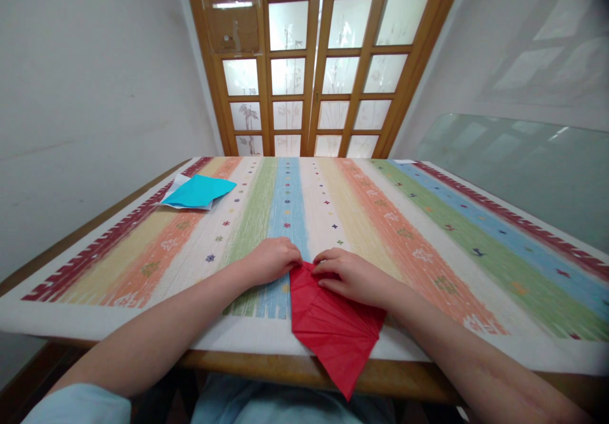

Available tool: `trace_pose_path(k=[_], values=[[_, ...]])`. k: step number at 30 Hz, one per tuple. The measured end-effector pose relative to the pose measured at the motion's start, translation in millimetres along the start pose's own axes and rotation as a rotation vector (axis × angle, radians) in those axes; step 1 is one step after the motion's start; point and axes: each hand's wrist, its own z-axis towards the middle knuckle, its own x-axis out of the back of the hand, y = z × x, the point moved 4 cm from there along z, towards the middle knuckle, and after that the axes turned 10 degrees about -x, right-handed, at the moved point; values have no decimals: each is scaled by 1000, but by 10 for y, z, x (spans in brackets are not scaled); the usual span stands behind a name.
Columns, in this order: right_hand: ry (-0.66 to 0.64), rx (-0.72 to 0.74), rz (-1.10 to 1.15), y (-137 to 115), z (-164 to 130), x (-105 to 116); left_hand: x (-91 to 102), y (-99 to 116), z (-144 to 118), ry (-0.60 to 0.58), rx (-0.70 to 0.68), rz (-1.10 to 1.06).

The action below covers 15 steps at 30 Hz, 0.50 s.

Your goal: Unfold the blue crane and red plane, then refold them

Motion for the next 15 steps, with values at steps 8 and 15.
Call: trace_pose_path(k=[8, 15], values=[[60, -195, -115, 2, -47, 34, 5, -34, -5, 59, 58, -80], [89, -210, -187, -46, -4, 32, -58, -77, 5, 76, 59, -74]])
